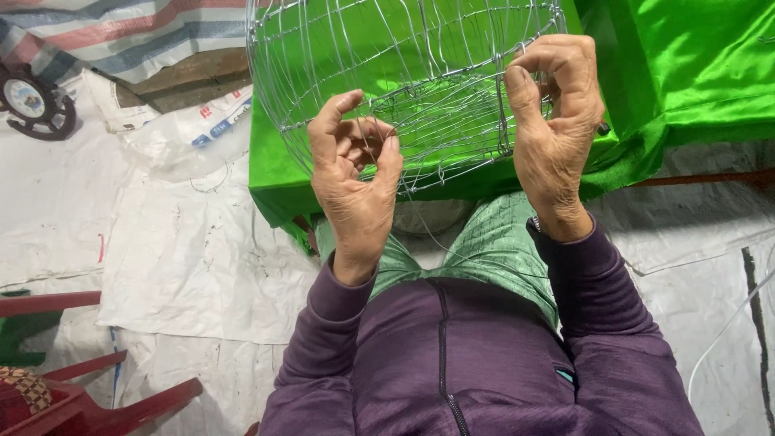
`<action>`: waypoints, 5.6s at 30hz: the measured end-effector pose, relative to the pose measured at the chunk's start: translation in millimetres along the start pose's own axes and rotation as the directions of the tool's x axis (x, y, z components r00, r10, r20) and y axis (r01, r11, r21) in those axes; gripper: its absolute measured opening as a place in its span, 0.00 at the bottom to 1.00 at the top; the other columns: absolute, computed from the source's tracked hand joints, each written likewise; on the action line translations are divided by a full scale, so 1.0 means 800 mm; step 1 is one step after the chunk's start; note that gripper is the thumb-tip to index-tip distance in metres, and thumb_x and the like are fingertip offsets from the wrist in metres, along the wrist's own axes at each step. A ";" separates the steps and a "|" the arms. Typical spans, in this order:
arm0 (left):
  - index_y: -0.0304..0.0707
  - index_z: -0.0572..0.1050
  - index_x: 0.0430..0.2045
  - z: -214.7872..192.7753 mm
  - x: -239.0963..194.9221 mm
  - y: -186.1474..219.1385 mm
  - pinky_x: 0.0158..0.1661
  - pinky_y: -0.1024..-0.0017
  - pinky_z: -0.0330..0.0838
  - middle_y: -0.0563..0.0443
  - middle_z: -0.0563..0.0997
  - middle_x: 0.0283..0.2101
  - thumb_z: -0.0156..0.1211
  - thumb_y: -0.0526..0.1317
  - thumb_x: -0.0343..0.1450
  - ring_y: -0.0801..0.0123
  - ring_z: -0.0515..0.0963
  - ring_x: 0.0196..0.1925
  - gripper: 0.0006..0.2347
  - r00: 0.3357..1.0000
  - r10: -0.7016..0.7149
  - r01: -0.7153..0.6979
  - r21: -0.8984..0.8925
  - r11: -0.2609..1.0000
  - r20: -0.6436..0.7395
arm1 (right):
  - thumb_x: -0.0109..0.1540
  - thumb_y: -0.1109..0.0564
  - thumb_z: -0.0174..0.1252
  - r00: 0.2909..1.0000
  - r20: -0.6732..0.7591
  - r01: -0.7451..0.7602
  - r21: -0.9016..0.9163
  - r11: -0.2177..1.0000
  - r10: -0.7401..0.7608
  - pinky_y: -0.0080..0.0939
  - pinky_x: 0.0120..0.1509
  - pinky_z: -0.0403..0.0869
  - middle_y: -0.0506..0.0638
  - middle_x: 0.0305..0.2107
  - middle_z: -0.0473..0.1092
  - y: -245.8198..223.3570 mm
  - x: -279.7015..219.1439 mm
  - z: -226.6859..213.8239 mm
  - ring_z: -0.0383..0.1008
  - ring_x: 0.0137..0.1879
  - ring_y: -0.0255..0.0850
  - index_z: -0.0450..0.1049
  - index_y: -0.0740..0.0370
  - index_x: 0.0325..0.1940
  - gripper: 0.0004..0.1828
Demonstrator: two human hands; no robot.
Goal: A person uses pliers and thin wire to secure components of a wire mesh structure, likely creating a latch or reinforcement.
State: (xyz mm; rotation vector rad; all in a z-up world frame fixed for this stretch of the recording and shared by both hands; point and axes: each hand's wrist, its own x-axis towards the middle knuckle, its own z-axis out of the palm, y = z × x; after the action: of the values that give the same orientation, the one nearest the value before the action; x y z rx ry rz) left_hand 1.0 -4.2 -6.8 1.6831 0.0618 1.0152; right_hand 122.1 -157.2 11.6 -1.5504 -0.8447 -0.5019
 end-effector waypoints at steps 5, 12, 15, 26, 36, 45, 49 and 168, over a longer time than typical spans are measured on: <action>0.47 0.61 0.64 -0.006 0.003 0.008 0.44 0.79 0.79 0.54 0.79 0.44 0.64 0.23 0.71 0.74 0.80 0.43 0.28 0.997 -0.044 0.048 -0.064 0.997 0.059 | 0.72 0.68 0.54 1.000 -0.021 0.000 0.029 1.000 0.001 0.34 0.48 0.62 0.47 0.46 0.58 0.000 0.000 0.002 0.57 0.45 0.35 0.65 0.62 0.46 0.06; 0.41 0.65 0.59 -0.007 0.006 0.010 0.41 0.79 0.84 0.50 0.79 0.43 0.61 0.21 0.72 0.74 0.79 0.39 0.22 0.993 -0.103 0.115 -0.235 0.965 0.064 | 0.73 0.69 0.49 0.992 -0.120 0.064 0.152 0.986 -0.046 0.33 0.55 0.61 0.46 0.50 0.51 0.004 -0.003 0.004 0.53 0.49 0.34 0.60 0.62 0.51 0.07; 0.46 0.69 0.57 -0.002 -0.001 -0.001 0.44 0.81 0.81 0.55 0.78 0.46 0.59 0.24 0.75 0.79 0.76 0.39 0.19 0.999 -0.022 0.027 -0.171 0.985 0.035 | 0.73 0.68 0.49 0.988 -0.150 0.056 0.182 0.982 -0.028 0.34 0.56 0.61 0.47 0.49 0.51 0.006 -0.004 0.003 0.52 0.50 0.35 0.61 0.61 0.50 0.06; 0.35 0.77 0.44 0.026 -0.011 0.020 0.35 0.78 0.77 0.49 0.73 0.44 0.68 0.33 0.69 0.72 0.74 0.36 0.11 0.997 0.051 -0.060 0.170 0.984 0.057 | 0.70 0.76 0.44 0.959 -0.238 0.186 0.106 0.977 -0.156 0.37 0.59 0.59 0.46 0.50 0.53 -0.041 -0.002 -0.009 0.53 0.53 0.37 0.61 0.61 0.50 0.13; 0.37 0.77 0.40 0.038 -0.018 0.006 0.29 0.82 0.84 0.54 0.74 0.37 0.62 0.33 0.74 0.78 0.76 0.27 0.04 0.998 -0.055 0.052 -0.257 0.965 -0.004 | 0.77 0.55 0.65 0.960 -0.126 0.154 -0.506 0.849 -0.250 0.52 0.69 0.73 0.43 0.67 0.49 -0.019 -0.002 -0.040 0.56 0.73 0.45 0.54 0.51 0.74 0.29; 0.38 0.77 0.44 0.043 -0.023 0.019 0.29 0.82 0.78 0.56 0.73 0.36 0.60 0.32 0.75 0.78 0.76 0.26 0.06 0.995 -0.101 0.097 -0.255 0.962 -0.005 | 0.67 0.59 0.71 0.674 0.514 0.738 -0.430 0.520 -0.531 0.51 0.68 0.58 0.46 0.53 0.75 -0.056 0.038 -0.013 0.64 0.61 0.46 0.87 0.55 0.47 0.04; 0.38 0.77 0.44 0.045 -0.022 0.022 0.27 0.81 0.75 0.58 0.70 0.35 0.58 0.30 0.76 0.80 0.71 0.26 0.06 0.995 -0.101 0.099 -0.201 0.975 -0.001 | 0.65 0.58 0.70 0.587 0.602 0.801 -0.335 0.496 -0.542 0.46 0.63 0.62 0.39 0.45 0.75 -0.051 0.056 -0.020 0.65 0.55 0.41 0.86 0.52 0.48 0.07; 0.63 0.71 0.52 0.076 -0.024 -0.030 0.28 0.88 0.68 0.70 0.75 0.31 0.54 0.43 0.81 0.88 0.70 0.26 0.07 0.997 -0.078 0.066 -0.357 0.932 -0.021 | 0.74 0.79 0.79 0.753 0.324 0.655 -0.453 0.605 -0.572 0.41 0.33 0.57 0.54 0.32 0.62 0.030 -0.008 0.003 0.54 0.33 0.43 0.85 0.76 0.47 0.10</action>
State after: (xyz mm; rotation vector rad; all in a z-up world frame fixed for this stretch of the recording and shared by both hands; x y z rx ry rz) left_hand 38.1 -51.4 -38.6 1.3224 -0.0369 0.9371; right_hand 135.7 -155.8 -9.4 -1.7966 -1.4690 -1.2414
